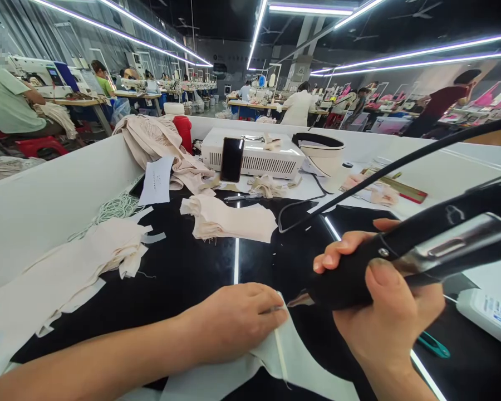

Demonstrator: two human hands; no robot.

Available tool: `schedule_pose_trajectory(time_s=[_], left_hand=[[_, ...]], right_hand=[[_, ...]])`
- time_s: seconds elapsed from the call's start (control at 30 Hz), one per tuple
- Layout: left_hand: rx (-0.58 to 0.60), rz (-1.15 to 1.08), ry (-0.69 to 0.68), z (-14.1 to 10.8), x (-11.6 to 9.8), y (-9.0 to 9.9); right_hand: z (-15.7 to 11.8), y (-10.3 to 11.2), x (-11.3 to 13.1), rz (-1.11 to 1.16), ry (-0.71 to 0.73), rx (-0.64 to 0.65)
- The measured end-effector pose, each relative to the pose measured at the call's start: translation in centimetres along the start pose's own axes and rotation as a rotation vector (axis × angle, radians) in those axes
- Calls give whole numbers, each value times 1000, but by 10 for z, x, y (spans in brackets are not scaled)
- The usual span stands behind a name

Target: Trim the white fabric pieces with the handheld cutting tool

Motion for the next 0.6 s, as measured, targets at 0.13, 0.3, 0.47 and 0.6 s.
schedule_pose_trajectory(time_s=[0.13, 0.3, 0.47, 0.6], left_hand=[[18, 5, 10, 0, 0, -1], [45, 4, 20, 1, 0, -1], [61, -13, 22, -1, 0, -2], [49, -31, 42, -6, 0, -4]], right_hand=[[-1, -1, 0, 10, 8, 11], [-2, -3, -1, 3, 6, 22], [-4, -1, 3, -14, 4, 20], [-7, 3, 9, -8, 13, 6]])
Point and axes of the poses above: each hand's wrist, its own z-axis towards the middle knuckle, its own y-axis out of the back of the hand, x = y × z, the point moved 4 cm from there along z, towards the middle knuckle, and after that the axes turned 15 degrees about -y, right-handed, at the moved point
